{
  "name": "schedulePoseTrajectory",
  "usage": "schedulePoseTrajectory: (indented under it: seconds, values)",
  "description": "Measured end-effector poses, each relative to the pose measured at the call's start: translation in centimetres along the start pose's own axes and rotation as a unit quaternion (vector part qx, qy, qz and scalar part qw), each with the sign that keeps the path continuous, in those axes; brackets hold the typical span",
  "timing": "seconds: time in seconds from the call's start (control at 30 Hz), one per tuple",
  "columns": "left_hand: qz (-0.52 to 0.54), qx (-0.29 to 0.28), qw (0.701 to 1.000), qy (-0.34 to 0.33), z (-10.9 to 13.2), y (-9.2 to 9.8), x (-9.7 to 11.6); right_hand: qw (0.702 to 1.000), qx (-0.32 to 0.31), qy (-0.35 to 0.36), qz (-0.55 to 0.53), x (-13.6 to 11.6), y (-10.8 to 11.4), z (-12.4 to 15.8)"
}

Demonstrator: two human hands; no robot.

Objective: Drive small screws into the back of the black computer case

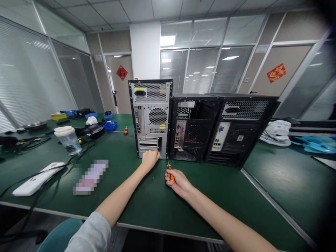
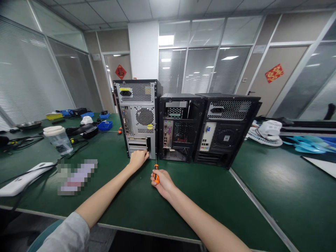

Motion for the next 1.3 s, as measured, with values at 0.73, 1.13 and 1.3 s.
schedulePoseTrajectory:
  seconds: [0.73,1.13,1.3]
  values:
    - [0.003,-0.004,1.000,-0.001,0.0,0.1,0.1,0.999,-0.009,-0.028,-0.016,0.3,-0.5,0.4]
    - [0.011,-0.001,1.000,0.002,0.0,-0.1,0.0,0.999,-0.008,-0.035,-0.002,0.2,-1.0,1.0]
    - [0.007,0.003,1.000,-0.008,0.0,0.0,0.1,0.999,-0.006,-0.041,0.005,0.2,-1.0,1.1]
Point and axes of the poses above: each hand's wrist, its own z-axis away from the middle knuckle, its own y-axis out of the back of the hand, x = y × z, the point moved 10 cm from there along -z, towards the middle knuckle, and after that the axes turned 6 degrees about -z, right-handed, at the moved point
